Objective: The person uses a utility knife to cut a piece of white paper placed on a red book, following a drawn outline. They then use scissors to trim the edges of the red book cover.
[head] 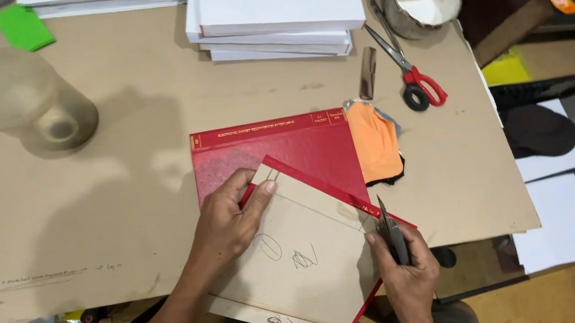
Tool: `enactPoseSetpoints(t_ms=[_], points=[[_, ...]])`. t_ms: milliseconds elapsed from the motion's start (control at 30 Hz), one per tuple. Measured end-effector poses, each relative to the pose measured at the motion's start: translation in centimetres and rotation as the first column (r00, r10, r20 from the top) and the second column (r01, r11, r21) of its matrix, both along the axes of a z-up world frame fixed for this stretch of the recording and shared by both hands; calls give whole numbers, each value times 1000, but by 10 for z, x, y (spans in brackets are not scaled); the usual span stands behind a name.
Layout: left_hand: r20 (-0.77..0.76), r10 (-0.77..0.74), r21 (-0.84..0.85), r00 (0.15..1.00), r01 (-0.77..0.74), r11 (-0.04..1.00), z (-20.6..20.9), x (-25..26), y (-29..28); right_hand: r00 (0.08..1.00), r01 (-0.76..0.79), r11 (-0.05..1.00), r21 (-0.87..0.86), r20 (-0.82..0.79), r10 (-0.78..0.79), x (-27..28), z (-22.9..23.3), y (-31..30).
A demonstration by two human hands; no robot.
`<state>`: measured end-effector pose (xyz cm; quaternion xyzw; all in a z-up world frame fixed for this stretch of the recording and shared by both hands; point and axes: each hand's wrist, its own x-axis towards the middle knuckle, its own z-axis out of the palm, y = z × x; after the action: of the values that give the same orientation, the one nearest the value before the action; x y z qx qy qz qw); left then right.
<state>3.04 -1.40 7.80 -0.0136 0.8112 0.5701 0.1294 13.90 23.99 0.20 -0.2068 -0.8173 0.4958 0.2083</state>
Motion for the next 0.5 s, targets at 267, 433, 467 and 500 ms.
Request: enactPoseSetpoints(t_ms=[267, 433, 467, 500], points=[[-51, -25, -83, 998, 21, 996, -21, -3, -4, 998, 51, 999, 2, 42, -51, -1, -4, 0], [-44, -40, -73, 998, 37, 997, -15, -2, -5, 999, 38, 999, 7, 14, -38, -1, -10, 2], [-43, -39, -72, 998, 36, 997, -15, -2, -5, 999, 38, 999, 8, 14, -38, -1, -9, 1], [-37, -40, -71, 999, 38, 997, -15, -2, -5, 999, 35, 999, -2, 9, -35, -1, -9, 1]])
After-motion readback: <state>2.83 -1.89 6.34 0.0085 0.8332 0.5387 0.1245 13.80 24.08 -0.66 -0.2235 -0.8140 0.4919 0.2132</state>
